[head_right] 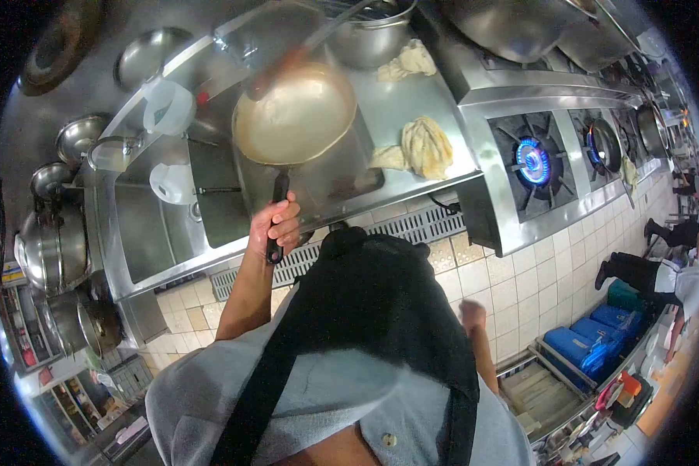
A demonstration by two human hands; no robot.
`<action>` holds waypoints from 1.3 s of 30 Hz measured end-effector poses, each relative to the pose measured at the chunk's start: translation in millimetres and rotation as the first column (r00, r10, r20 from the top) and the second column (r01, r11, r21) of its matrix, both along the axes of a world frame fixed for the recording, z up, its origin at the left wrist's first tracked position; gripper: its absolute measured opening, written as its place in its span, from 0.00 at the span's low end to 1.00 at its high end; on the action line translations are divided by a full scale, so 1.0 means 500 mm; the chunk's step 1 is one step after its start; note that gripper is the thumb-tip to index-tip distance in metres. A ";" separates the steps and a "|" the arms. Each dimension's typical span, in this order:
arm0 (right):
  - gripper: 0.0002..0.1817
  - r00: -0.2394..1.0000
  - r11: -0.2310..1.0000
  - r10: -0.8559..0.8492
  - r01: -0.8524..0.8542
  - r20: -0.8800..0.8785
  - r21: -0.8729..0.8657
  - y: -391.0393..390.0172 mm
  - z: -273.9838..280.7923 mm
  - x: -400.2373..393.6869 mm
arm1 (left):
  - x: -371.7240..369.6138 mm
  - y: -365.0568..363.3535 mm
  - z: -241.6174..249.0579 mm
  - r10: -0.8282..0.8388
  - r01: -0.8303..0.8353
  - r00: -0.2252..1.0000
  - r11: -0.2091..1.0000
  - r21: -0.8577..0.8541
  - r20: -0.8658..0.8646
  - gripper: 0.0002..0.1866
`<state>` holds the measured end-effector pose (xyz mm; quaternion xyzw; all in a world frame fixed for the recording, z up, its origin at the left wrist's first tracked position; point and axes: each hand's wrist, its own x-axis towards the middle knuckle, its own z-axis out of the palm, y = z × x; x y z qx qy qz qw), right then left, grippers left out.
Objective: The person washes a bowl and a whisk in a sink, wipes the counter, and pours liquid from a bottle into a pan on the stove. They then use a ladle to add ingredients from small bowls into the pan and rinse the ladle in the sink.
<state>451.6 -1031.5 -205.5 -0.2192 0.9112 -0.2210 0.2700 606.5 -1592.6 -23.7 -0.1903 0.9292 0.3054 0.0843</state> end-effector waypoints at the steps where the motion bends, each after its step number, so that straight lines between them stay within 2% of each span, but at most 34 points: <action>1: 0.14 0.987 0.993 -0.112 0.109 0.115 0.034 0.102 -0.071 0.018 | -0.004 0.024 -0.002 0.041 -0.043 0.997 0.999 -0.032 -0.064 0.08; 2: 0.13 0.980 0.993 -0.091 0.075 0.176 0.096 0.216 -0.202 0.029 | -0.007 0.048 -0.004 0.079 -0.087 0.988 0.994 -0.061 -0.129 0.08; 3: 0.13 0.979 0.992 -0.101 0.085 0.175 0.093 0.267 -0.229 0.042 | -0.011 0.072 -0.006 0.114 -0.133 0.974 0.987 -0.087 -0.195 0.08; 4: 0.13 0.942 0.963 -0.241 0.203 0.232 0.177 0.304 -0.240 0.051 | -0.017 0.092 -0.007 0.022 -0.093 0.960 0.964 -0.248 -0.278 0.08; 5: 0.13 0.882 0.912 -0.383 0.313 0.274 0.266 0.336 -0.254 0.053 | -0.025 0.111 -0.008 0.103 -0.116 0.959 0.993 -0.033 -0.263 0.08; 6: 0.14 0.930 0.930 -0.289 0.216 0.228 0.296 0.354 -0.255 0.050 | -0.045 0.137 0.022 0.199 -0.156 0.951 0.970 0.188 -0.235 0.08; 7: 0.14 0.924 0.924 -0.312 0.242 0.221 0.296 0.369 -0.259 0.046 | -0.065 0.162 0.051 0.297 -0.209 0.936 0.901 0.381 -0.189 0.08; 8: 0.13 0.827 0.886 -0.443 0.344 0.346 0.311 0.356 -0.242 0.036 | -0.077 0.191 0.064 0.498 -0.092 0.864 0.315 0.945 -0.082 0.08; 9: 0.14 0.695 0.833 -0.552 0.439 0.460 0.336 0.347 -0.224 0.019 | -0.091 0.213 0.066 0.532 0.129 0.830 -0.474 0.871 0.167 0.08; 10: 0.16 0.535 0.768 -0.633 0.523 0.559 0.369 0.345 -0.188 -0.007 | -0.103 0.218 0.037 0.474 0.119 0.875 -0.414 0.902 0.103 0.08; 11: 0.15 0.491 0.715 -0.678 0.615 0.547 0.334 0.329 -0.157 -0.033 | -0.115 0.224 0.007 0.410 0.120 0.911 -0.349 0.930 0.036 0.08; 13: 0.13 0.399 0.587 -0.746 0.773 0.533 0.242 0.298 -0.095 -0.085 | -0.159 0.288 0.064 0.404 0.101 0.901 -0.547 0.831 0.157 0.08; 14: 0.13 0.392 0.571 -0.732 0.799 0.556 0.189 0.261 -0.016 -0.104 | -0.171 0.309 0.054 0.406 0.028 0.856 -0.657 0.754 0.321 0.08; 15: 0.13 0.381 0.553 -0.744 0.812 0.550 0.186 0.239 0.023 -0.120 | -0.188 0.307 0.031 0.386 0.020 0.866 -0.661 0.750 0.317 0.08; 16: 0.14 0.436 0.575 -0.738 0.806 0.515 0.141 0.223 0.050 -0.137 | -0.208 0.294 0.003 0.285 -0.035 0.956 -0.142 0.989 0.075 0.08; 17: 0.15 0.488 0.596 -0.731 0.797 0.477 0.098 0.215 0.064 -0.148 | -0.230 0.301 -0.029 0.232 0.010 0.971 -0.254 0.967 0.051 0.08; 19: 0.15 0.494 0.570 -0.738 0.821 0.460 0.034 0.211 0.071 -0.155 | -0.281 0.323 -0.062 0.114 0.055 0.994 -0.468 0.882 -0.001 0.08; 20: 0.15 0.510 0.562 -0.734 0.827 0.448 -0.021 0.212 0.073 -0.149 | -0.307 0.329 -0.070 -0.048 0.078 0.996 0.114 0.990 -0.073 0.08; 23: 0.15 0.484 0.541 -0.747 0.841 0.457 -0.006 0.230 0.056 -0.110 | -0.398 0.388 -0.046 -0.030 -0.058 0.998 -0.292 0.955 0.051 0.08; 24: 0.15 0.459 0.529 -0.769 0.848 0.445 0.037 0.219 0.082 -0.091 | -0.431 0.407 -0.029 -0.181 0.225 0.967 0.292 0.929 -0.177 0.08; 25: 0.15 0.458 0.529 -0.770 0.847 0.444 0.044 0.240 0.058 -0.064 | -0.457 0.425 -0.026 -0.304 0.378 0.920 0.527 0.761 -0.246 0.08; 26: 0.14 0.421 0.517 -0.774 0.851 0.472 0.089 0.260 0.037 -0.038 | -0.483 0.443 -0.023 -0.426 0.504 0.863 0.697 0.510 -0.270 0.08; 27: 0.14 0.385 0.507 -0.776 0.852 0.500 0.132 0.290 0.005 -0.010 | -0.504 0.460 -0.026 -0.259 0.197 0.953 0.131 0.972 -0.158 0.07; 28: 0.13 0.308 0.459 -0.754 0.879 0.580 0.131 0.333 -0.032 0.026 | -0.525 0.474 -0.030 -0.217 -0.173 0.974 -0.552 0.816 0.060 0.07; 29: 0.13 0.230 0.412 -0.720 0.901 0.655 0.135 0.367 -0.054 0.064 | -0.547 0.485 -0.046 -0.216 -0.174 0.974 -0.555 0.814 0.061 0.07; 30: 0.13 0.454 0.597 -0.707 0.794 0.542 0.114 0.375 -0.043 0.096 | -0.569 0.494 -0.070 -0.218 -0.008 0.976 -0.108 0.994 -0.016 0.06; 32: 0.13 0.657 0.756 -0.628 0.642 0.417 0.129 0.383 -0.019 0.147 | -0.587 0.514 -0.055 -0.178 -0.064 0.982 0.023 0.998 0.067 0.06; 33: 0.12 0.567 0.704 -0.687 0.673 0.454 0.226 0.385 -0.008 0.165 | -0.596 0.524 -0.047 -0.155 -0.096 0.982 0.085 0.992 0.109 0.06; 34: 0.12 0.521 0.680 -0.712 0.679 0.470 0.277 0.390 -0.006 0.187 | -0.598 0.527 -0.038 -0.213 -0.186 0.968 -0.245 0.951 0.134 0.06; 35: 0.12 0.474 0.654 -0.736 0.681 0.483 0.328 0.394 -0.004 0.209 | -0.597 0.527 -0.031 -0.272 -0.269 0.953 -0.541 0.797 0.138 0.06; 37: 0.13 0.836 0.848 -0.504 0.431 0.218 0.308 0.368 0.027 0.230 | -0.582 0.521 -0.017 -0.266 -0.247 0.958 -0.558 0.792 0.111 0.06; 38: 0.15 0.732 0.763 -0.629 0.515 0.264 0.392 0.346 0.059 0.226 | -0.570 0.516 -0.014 -0.267 -0.224 0.961 -0.573 0.789 0.079 0.06; 39: 0.15 0.848 0.862 -0.475 0.395 0.235 0.318 0.411 -0.063 0.266 | -0.555 0.509 -0.019 -0.250 -0.218 0.964 -0.569 0.793 0.086 0.06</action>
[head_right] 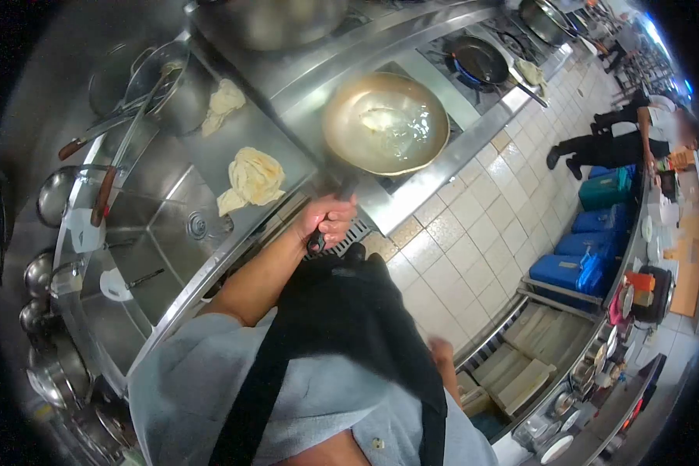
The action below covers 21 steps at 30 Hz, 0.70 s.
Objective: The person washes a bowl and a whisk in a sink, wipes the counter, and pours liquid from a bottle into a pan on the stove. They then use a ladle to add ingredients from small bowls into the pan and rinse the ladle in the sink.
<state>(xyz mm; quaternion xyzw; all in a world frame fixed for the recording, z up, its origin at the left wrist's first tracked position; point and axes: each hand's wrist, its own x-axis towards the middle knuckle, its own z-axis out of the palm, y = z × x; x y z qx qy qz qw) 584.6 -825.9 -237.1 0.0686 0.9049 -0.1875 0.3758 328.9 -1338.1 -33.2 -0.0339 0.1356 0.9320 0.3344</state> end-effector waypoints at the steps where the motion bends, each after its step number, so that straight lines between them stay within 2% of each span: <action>1: 0.16 0.979 0.983 0.179 -0.183 -0.093 -0.034 0.072 -0.129 0.044 | 0.018 -0.007 -0.009 0.006 -0.007 1.000 1.000 0.022 0.028 0.06; 2: 0.17 0.921 0.936 0.335 -0.350 -0.200 -0.043 0.133 -0.242 0.083 | 0.036 -0.017 -0.013 0.016 -0.018 0.998 0.999 0.044 0.054 0.07; 3: 0.18 0.941 0.947 -0.299 0.312 0.157 -0.069 0.076 -0.174 0.042 | 0.057 -0.031 -0.008 0.033 -0.034 0.997 0.999 0.023 0.069 0.07; 4: 0.18 0.949 0.955 -0.271 0.286 0.164 -0.078 0.073 -0.182 0.023 | 0.082 -0.046 -0.032 0.061 -0.062 0.996 0.998 0.012 0.072 0.07; 5: 0.20 0.969 0.967 -0.213 0.227 0.122 -0.113 0.078 -0.192 0.006 | 0.111 -0.062 -0.076 0.050 -0.051 0.999 0.995 0.088 0.011 0.07; 7: 0.22 0.989 0.979 -0.118 0.131 0.090 -0.155 0.052 -0.186 -0.043 | 0.151 -0.113 -0.019 0.032 -0.053 0.993 0.982 -0.183 -0.116 0.07; 8: 0.21 0.982 0.981 0.189 -0.187 0.028 -0.059 0.021 -0.144 -0.093 | 0.171 -0.138 0.011 0.004 -0.058 0.985 0.947 -0.315 -0.171 0.08; 9: 0.21 0.876 0.875 0.483 -0.482 -0.009 0.050 -0.015 -0.098 -0.139 | 0.200 -0.152 0.032 0.063 -0.075 0.995 0.983 -0.165 -0.075 0.08; 10: 0.21 0.859 0.858 0.512 -0.512 -0.006 0.039 -0.061 -0.040 -0.176 | 0.230 -0.167 0.050 0.107 -0.107 0.994 0.994 -0.010 0.023 0.09; 11: 0.19 0.999 0.970 0.042 -0.036 0.019 -0.241 -0.116 0.029 -0.209 | 0.261 -0.185 0.069 0.146 -0.144 0.987 0.989 -0.037 0.061 0.10; 12: 0.17 0.891 0.771 -0.416 0.451 0.180 -0.449 -0.151 0.059 -0.229 | 0.289 -0.204 0.083 0.175 -0.172 0.983 0.984 -0.044 0.064 0.10; 13: 0.15 0.725 0.634 -0.553 0.686 0.410 -0.357 -0.113 -0.036 -0.260 | 0.317 -0.221 0.094 0.205 -0.198 0.969 0.978 -0.059 0.140 0.10; 14: 0.15 0.738 0.649 -0.532 0.670 0.414 -0.360 -0.144 -0.018 -0.282 | 0.342 -0.236 0.100 0.231 -0.222 0.957 0.973 -0.069 0.177 0.10; 15: 0.15 0.876 0.810 -0.398 0.474 0.272 -0.345 -0.176 0.011 -0.311 | 0.368 -0.252 0.105 0.257 -0.245 0.942 0.966 -0.080 0.214 0.10; 17: 0.15 0.920 0.875 -0.332 0.383 0.210 -0.297 -0.256 0.070 -0.347 | 0.413 -0.275 0.108 0.408 -0.389 0.902 0.910 -0.146 0.142 0.09; 18: 0.16 0.938 0.902 -0.296 0.337 0.181 -0.269 -0.296 0.100 -0.366 | 0.430 -0.287 0.107 0.474 -0.454 0.875 0.874 -0.172 0.101 0.09; 21: 0.16 0.956 0.870 -0.248 0.292 0.159 -0.398 -0.314 0.049 -0.392 | 0.470 -0.329 0.092 0.590 -0.574 0.796 0.807 -0.142 0.133 0.09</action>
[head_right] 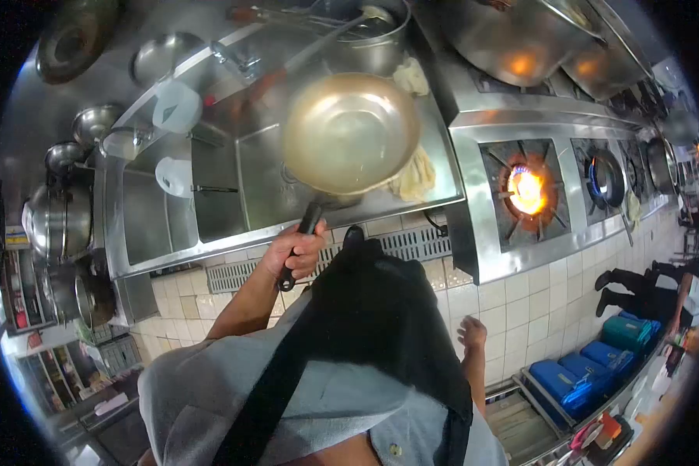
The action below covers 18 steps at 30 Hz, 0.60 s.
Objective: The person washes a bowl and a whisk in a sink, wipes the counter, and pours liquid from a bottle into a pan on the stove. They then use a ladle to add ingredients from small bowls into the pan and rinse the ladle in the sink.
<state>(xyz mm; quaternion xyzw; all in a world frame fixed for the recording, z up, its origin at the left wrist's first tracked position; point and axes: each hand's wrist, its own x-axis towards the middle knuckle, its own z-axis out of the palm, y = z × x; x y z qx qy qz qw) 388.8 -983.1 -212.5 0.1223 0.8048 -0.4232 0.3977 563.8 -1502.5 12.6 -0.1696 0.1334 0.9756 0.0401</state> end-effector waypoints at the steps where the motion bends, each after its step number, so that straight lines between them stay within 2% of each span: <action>1: 0.16 1.000 0.999 0.017 -0.017 -0.012 -0.028 -0.017 -0.001 -0.008 | 0.013 -0.014 -0.005 0.066 -0.066 0.998 0.998 0.022 0.008 0.09; 2: 0.15 0.999 0.999 0.051 -0.051 -0.017 -0.013 -0.031 0.001 -0.013 | 0.024 -0.030 -0.007 0.077 -0.077 0.997 0.997 0.024 0.007 0.09; 4: 0.15 0.995 0.995 0.098 -0.098 -0.021 0.008 -0.095 0.045 -0.019 | 0.048 -0.076 -0.013 0.185 -0.183 0.983 0.977 -0.111 0.008 0.08; 5: 0.15 0.998 0.998 0.040 -0.042 0.048 0.043 -0.128 0.083 -0.023 | 0.055 -0.092 -0.015 0.233 -0.228 0.973 0.957 -0.179 0.004 0.07; 6: 0.15 0.993 0.997 -0.022 0.013 0.114 0.082 -0.150 0.105 -0.022 | 0.064 -0.108 -0.021 0.236 -0.232 0.972 0.957 -0.175 0.005 0.07; 11: 0.14 0.994 0.995 -0.018 0.006 0.109 0.102 -0.160 0.114 0.002 | 0.086 -0.154 -0.045 0.312 -0.305 0.950 0.940 -0.154 0.022 0.07; 13: 0.14 0.991 0.995 -0.042 0.030 0.125 0.097 -0.134 0.077 0.011 | 0.100 -0.170 -0.054 0.316 -0.297 0.938 0.944 -0.144 0.139 0.07; 14: 0.14 0.994 0.994 0.082 -0.087 0.074 0.069 -0.110 0.041 0.017 | 0.114 -0.182 -0.083 0.286 -0.240 0.952 0.917 -0.318 0.106 0.07; 17: 0.14 0.986 0.983 0.168 -0.168 0.008 0.078 -0.069 0.018 0.048 | 0.096 -0.138 -0.067 0.375 -0.284 0.890 0.901 -0.327 0.260 0.08; 18: 0.14 0.989 0.984 0.150 -0.148 -0.011 0.098 -0.060 0.013 0.057 | 0.086 -0.133 -0.044 0.309 -0.285 0.915 0.950 -0.127 0.260 0.08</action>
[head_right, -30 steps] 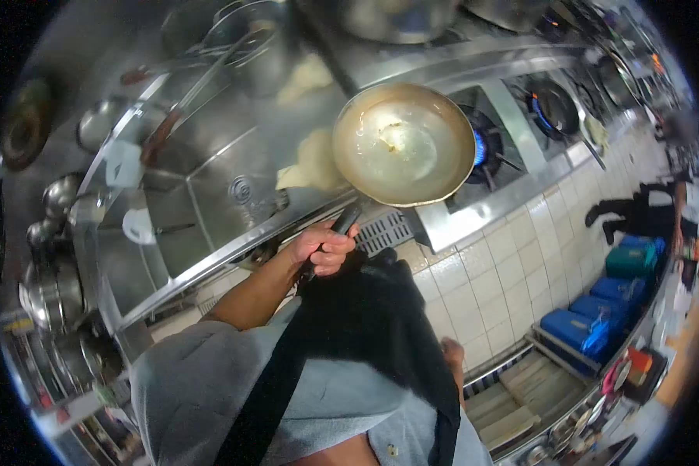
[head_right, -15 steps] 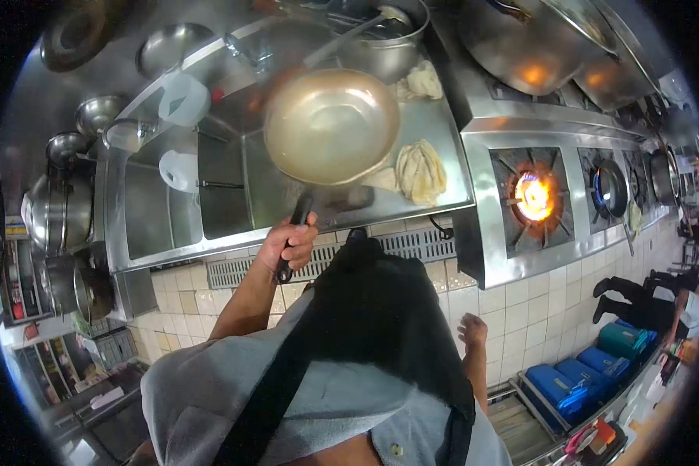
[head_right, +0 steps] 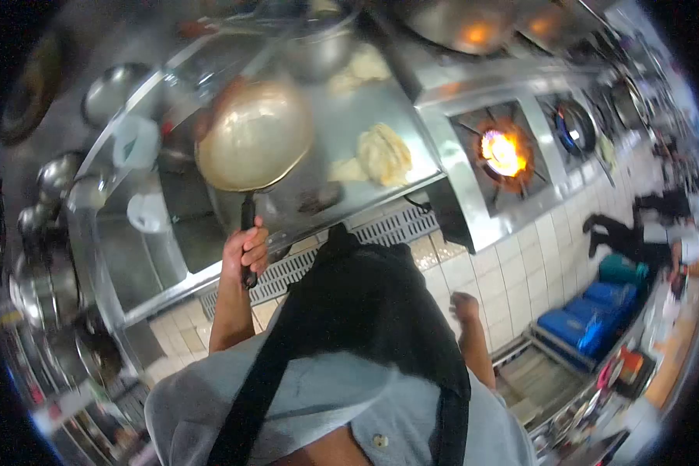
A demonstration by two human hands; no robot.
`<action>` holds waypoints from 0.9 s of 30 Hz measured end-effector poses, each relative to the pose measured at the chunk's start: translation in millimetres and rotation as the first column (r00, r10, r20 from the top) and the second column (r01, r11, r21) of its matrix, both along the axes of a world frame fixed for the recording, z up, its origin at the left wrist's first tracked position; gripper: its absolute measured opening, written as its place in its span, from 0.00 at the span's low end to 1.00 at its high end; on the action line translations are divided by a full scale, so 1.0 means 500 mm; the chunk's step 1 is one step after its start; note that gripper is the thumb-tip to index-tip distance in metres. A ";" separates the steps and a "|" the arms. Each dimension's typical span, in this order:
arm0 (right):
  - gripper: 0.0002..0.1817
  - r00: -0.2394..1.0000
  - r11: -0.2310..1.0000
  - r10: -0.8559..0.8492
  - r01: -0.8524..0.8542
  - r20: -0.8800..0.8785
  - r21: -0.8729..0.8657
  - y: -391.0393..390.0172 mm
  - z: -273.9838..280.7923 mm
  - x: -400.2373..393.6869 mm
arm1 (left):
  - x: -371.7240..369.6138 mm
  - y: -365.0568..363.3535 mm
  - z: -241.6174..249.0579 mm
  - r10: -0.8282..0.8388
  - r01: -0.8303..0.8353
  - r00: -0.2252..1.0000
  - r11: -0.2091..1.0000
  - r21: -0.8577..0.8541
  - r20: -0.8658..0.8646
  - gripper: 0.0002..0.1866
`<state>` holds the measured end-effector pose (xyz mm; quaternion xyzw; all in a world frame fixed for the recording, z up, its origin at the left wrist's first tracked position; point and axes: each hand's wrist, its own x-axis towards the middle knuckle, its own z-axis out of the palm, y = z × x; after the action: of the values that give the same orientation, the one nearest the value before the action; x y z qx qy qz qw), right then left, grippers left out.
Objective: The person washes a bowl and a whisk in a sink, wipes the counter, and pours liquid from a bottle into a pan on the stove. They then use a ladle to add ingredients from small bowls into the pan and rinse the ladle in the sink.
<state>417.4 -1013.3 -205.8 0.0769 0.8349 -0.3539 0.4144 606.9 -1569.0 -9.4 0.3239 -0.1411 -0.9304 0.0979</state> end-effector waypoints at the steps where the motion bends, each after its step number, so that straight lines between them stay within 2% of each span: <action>1: 0.14 1.000 1.000 -0.018 0.018 -0.023 0.016 0.000 0.005 0.009 | -0.013 0.010 0.017 -0.009 0.022 0.998 0.981 0.192 -0.067 0.09; 2: 0.14 0.981 0.982 -0.189 0.188 0.044 0.031 -0.035 0.052 0.015 | -0.022 0.029 0.031 -0.051 0.065 0.996 0.978 0.200 -0.076 0.09; 3: 0.15 0.931 0.937 -0.349 0.345 0.109 0.052 -0.046 0.080 0.017 | -0.027 0.050 0.043 -0.076 0.082 0.996 0.988 0.128 -0.048 0.09; 4: 0.15 0.921 0.926 -0.377 0.373 0.101 0.054 -0.027 0.069 0.016 | -0.038 0.066 0.047 -0.093 0.094 0.995 0.994 0.051 -0.020 0.09; 5: 0.15 0.915 0.923 -0.384 0.381 0.124 0.049 -0.009 0.046 0.015 | -0.054 0.078 0.045 -0.118 0.119 0.993 0.992 0.052 -0.026 0.09; 7: 0.15 0.905 0.916 -0.400 0.398 0.146 0.041 0.007 0.055 0.012 | -0.082 0.108 0.035 -0.263 0.329 0.912 0.927 0.181 -0.314 0.08; 9: 0.15 0.911 0.918 -0.398 0.394 0.111 0.054 0.022 0.068 0.012 | -0.114 0.138 0.013 -0.258 0.322 0.923 0.924 0.208 -0.284 0.08; 10: 0.15 0.908 0.914 -0.406 0.403 0.109 0.050 0.030 0.070 0.013 | -0.140 0.148 0.006 -0.433 0.443 0.877 0.896 0.001 -0.207 0.09; 12: 0.14 0.893 0.898 -0.440 0.437 0.090 0.057 0.060 0.074 0.017 | -0.206 0.195 0.031 -0.501 0.545 0.794 0.838 0.039 -0.344 0.09; 15: 0.14 0.860 0.865 -0.501 0.501 0.094 0.028 0.127 0.059 0.032 | -0.292 0.259 0.024 -0.585 0.629 0.722 0.778 -0.003 -0.370 0.09; 16: 0.13 0.845 0.849 -0.527 0.527 0.091 0.028 0.146 0.057 0.040 | -0.319 0.266 0.003 -0.696 0.667 0.671 0.717 -0.200 -0.256 0.09; 17: 0.13 0.840 0.844 -0.535 0.535 0.089 0.024 0.166 0.052 0.050 | -0.346 0.273 -0.017 -0.781 0.700 0.614 0.607 -0.375 -0.118 0.08; 18: 0.12 0.820 0.826 -0.563 0.562 0.098 0.044 0.192 0.042 0.060 | -0.374 0.298 -0.018 -0.794 0.711 0.595 0.591 -0.380 -0.122 0.08; 21: 0.12 0.769 0.776 -0.629 0.630 0.115 0.034 0.265 0.018 0.104 | -0.470 0.347 -0.072 -0.888 0.691 0.442 0.429 -0.582 -0.129 0.07; 22: 0.12 0.732 0.741 -0.669 0.670 0.131 0.044 0.282 0.019 0.116 | -0.497 0.357 -0.142 -0.894 0.715 0.404 0.441 -0.543 -0.195 0.07; 25: 0.13 0.680 0.696 -0.707 0.717 0.194 0.026 0.351 -0.028 0.176 | -0.556 0.410 -0.185 -0.940 0.691 0.336 0.283 -0.665 -0.050 0.07; 26: 0.13 0.666 0.685 -0.706 0.729 0.240 -0.006 0.376 -0.052 0.193 | -0.575 0.444 -0.120 -0.915 0.660 0.377 0.157 -0.735 0.144 0.06; 27: 0.13 0.666 0.685 -0.706 0.728 0.241 -0.007 0.378 -0.048 0.205 | -0.589 0.462 -0.116 -0.897 0.677 0.402 0.156 -0.719 0.185 0.06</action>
<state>519.8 -824.5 -229.9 0.4163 0.6667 -0.5199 0.3345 312.2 -1337.9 -67.6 -0.0043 -0.6151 -0.7393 -0.2740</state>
